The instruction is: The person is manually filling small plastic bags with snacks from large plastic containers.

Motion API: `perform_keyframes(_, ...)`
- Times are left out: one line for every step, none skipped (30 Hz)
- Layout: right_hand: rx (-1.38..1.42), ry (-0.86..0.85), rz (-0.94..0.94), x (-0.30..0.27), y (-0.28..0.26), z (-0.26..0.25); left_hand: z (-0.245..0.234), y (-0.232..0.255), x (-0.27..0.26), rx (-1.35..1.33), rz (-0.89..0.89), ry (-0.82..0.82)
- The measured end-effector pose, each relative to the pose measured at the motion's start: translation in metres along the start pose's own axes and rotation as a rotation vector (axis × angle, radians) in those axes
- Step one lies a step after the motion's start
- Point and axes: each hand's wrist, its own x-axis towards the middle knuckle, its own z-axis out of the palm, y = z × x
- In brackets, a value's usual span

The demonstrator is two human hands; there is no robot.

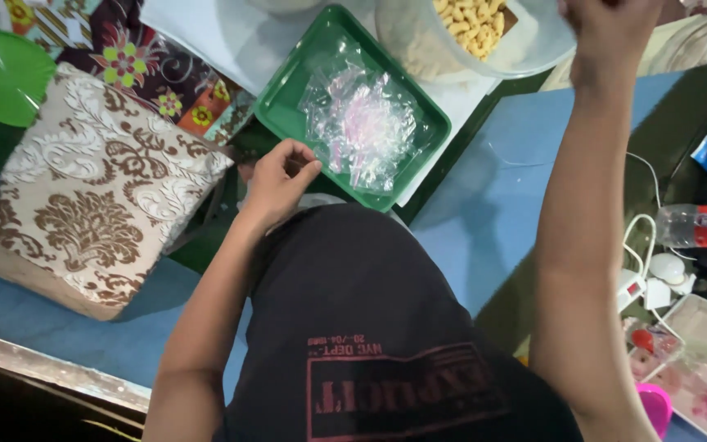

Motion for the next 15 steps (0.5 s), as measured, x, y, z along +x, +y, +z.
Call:
perform_keyframes(0.026,0.007,0.014,-0.013,0.006,0.001,-0.004,0.013,0.002,-0.002,0.028,-0.025)
perform_keyframes(0.037,0.010,0.004,-0.034,0.016,0.001,-0.009,0.023,0.004,0.009,0.039,-0.023)
perform_keyframes(0.189,-0.025,0.087,-0.051,0.026,0.003,-0.015,0.034,0.009,0.024,0.097,-0.025)
perform_keyframes(0.341,-0.064,0.170,-0.068,0.036,0.005,-0.020,0.045,0.013,0.041,0.155,-0.028)
perform_keyframes(0.349,-0.058,0.168,-0.087,0.060,0.008,-0.026,0.055,0.020,0.051,0.158,-0.031)
perform_keyframes(0.465,-0.089,0.272,-0.105,0.083,0.012,-0.032,0.066,0.027,0.088,0.166,0.001)
perform_keyframes(0.583,-0.126,0.363,-0.118,0.107,0.019,-0.038,0.078,0.039,0.129,0.188,0.038)
perform_keyframes(0.596,-0.128,0.346,-0.127,0.125,0.032,-0.046,0.089,0.055,0.141,0.205,0.041)
perform_keyframes(0.581,-0.074,0.453,-0.143,0.143,0.044,-0.053,0.099,0.067,0.226,0.299,0.059)
perform_keyframes(0.566,-0.021,0.560,-0.158,0.160,0.056,-0.059,0.110,0.079,0.312,0.394,0.076)
perform_keyframes(0.581,-0.018,0.544,-0.168,0.176,0.063,-0.062,0.115,0.098,0.325,0.410,0.072)
perform_keyframes(0.564,0.033,0.637,-0.177,0.191,0.070,-0.065,0.122,0.118,0.315,0.536,0.074)
perform_keyframes(0.547,0.084,0.729,-0.186,0.206,0.077,-0.067,0.130,0.138,0.302,0.663,0.070)
perform_keyframes(0.562,0.089,0.712,-0.197,0.210,0.077,-0.067,0.133,0.158,0.312,0.682,0.063)
perform_keyframes(0.529,0.109,0.743,-0.206,0.216,0.078,-0.067,0.137,0.179,0.418,0.759,0.089)
